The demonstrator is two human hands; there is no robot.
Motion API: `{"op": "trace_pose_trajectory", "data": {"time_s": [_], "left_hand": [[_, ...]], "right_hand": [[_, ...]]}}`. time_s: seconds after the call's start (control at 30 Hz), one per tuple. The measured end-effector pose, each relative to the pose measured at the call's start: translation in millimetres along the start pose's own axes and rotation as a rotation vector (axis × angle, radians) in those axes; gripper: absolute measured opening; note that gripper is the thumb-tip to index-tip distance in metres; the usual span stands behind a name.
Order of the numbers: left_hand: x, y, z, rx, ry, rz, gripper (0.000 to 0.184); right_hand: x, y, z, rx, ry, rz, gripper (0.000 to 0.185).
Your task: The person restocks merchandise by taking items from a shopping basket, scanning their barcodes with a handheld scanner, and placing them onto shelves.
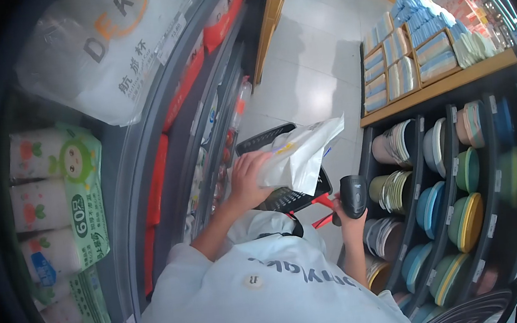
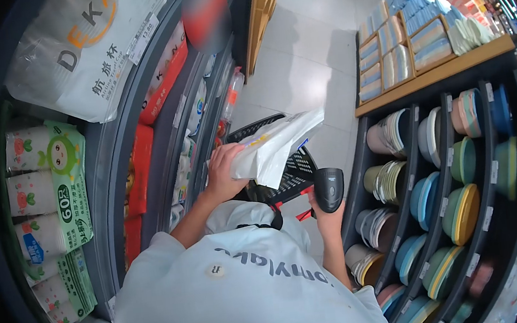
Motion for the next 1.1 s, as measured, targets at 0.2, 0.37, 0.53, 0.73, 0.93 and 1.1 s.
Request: {"op": "trace_pose_trajectory", "data": {"time_s": [0.2, 0.37, 0.53, 0.73, 0.93, 1.1], "left_hand": [[5.2, 17.6, -3.9, -0.117, -0.048, 0.005, 0.079], [-22.5, 51.6, -5.3, -0.314, -0.178, -0.082, 0.083], [-68.9, 89.5, -8.0, -0.456, -0.232, -0.106, 0.083], [-140.3, 131.4, 3.8, -0.533, -0.149, -0.166, 0.087], [-226.7, 142.1, 29.2, -0.523, 0.062, -0.205, 0.087], [-273.4, 160.7, 37.0, -0.553, 0.057, -0.277, 0.082]], "right_hand": [[18.0, 10.3, -21.1, 0.315, 0.353, 0.055, 0.019], [28.2, 24.9, -71.4, 0.546, 0.469, 0.052, 0.010], [-0.2, 58.5, -108.3, 0.661, 0.446, 0.194, 0.023], [-44.5, 58.8, -126.1, 0.804, 0.283, 0.270, 0.030], [-87.6, 72.5, -160.4, 0.766, 0.158, 0.189, 0.038], [-128.0, 67.4, -171.0, 0.711, 0.145, 0.212, 0.035]]}}
Point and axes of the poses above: each hand's wrist, its own x-axis towards the middle knuckle, its own z-axis out of the palm, y = z × x, the point moved 3 cm from there along x, towards the middle knuckle, and after that the axes turned 13 degrees about -z, right-handed, at the moved point
